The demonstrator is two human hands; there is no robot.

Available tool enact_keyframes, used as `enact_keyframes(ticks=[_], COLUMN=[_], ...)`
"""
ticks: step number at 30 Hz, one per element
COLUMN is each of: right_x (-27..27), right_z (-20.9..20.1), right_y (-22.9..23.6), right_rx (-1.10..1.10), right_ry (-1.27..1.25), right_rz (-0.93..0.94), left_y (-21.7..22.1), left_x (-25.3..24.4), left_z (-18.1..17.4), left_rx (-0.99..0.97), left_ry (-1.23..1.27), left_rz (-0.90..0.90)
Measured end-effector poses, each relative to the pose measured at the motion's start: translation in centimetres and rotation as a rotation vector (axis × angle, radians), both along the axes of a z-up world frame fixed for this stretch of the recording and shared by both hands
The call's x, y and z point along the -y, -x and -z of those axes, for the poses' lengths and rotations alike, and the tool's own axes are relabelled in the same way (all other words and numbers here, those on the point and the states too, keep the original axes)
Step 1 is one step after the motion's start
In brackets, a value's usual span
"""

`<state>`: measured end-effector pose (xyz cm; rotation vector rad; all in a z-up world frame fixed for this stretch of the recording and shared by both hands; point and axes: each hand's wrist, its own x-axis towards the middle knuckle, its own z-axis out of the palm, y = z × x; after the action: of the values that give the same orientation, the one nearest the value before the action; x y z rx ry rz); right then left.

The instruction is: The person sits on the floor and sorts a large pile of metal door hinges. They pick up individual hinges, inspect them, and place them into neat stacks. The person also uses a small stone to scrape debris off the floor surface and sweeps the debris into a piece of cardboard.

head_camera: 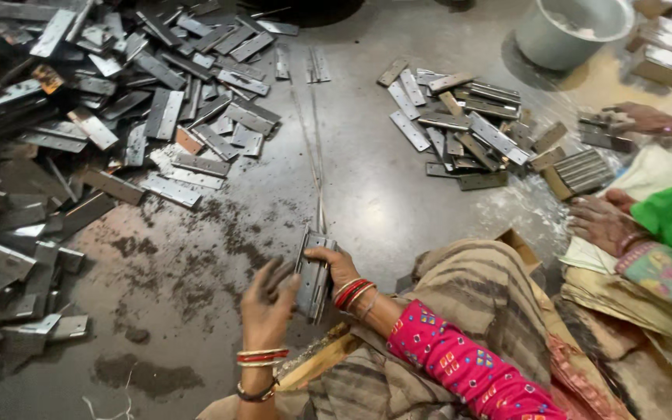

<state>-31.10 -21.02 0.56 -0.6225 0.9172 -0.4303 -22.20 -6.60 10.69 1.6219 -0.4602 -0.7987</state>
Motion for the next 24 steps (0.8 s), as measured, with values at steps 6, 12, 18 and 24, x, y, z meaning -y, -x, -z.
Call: enact_keyframes(ticks=[6,12,18,24], right_x=[11.3,29.4,43.2,46.5], right_z=[-0.9,-3.7,-4.8,-3.2], right_y=[0.4,4.6,13.2,18.7], right_rx=[0.176,0.154,0.064,0.086], right_ry=[-0.031,0.094,0.190,0.184], right_rz=[0.425,0.987,1.270,1.077], left_y=[-3.1,-4.6,-4.4,-5.0], left_x=[-2.0,-2.8,-2.2,-1.9], left_z=[1.1,2.7,5.4,8.2], left_rx=[0.260,0.312,0.449,0.514], left_ry=[-0.011,-0.146,-0.413,-0.404], left_rz=[-0.178,-0.148,-0.019,-0.029])
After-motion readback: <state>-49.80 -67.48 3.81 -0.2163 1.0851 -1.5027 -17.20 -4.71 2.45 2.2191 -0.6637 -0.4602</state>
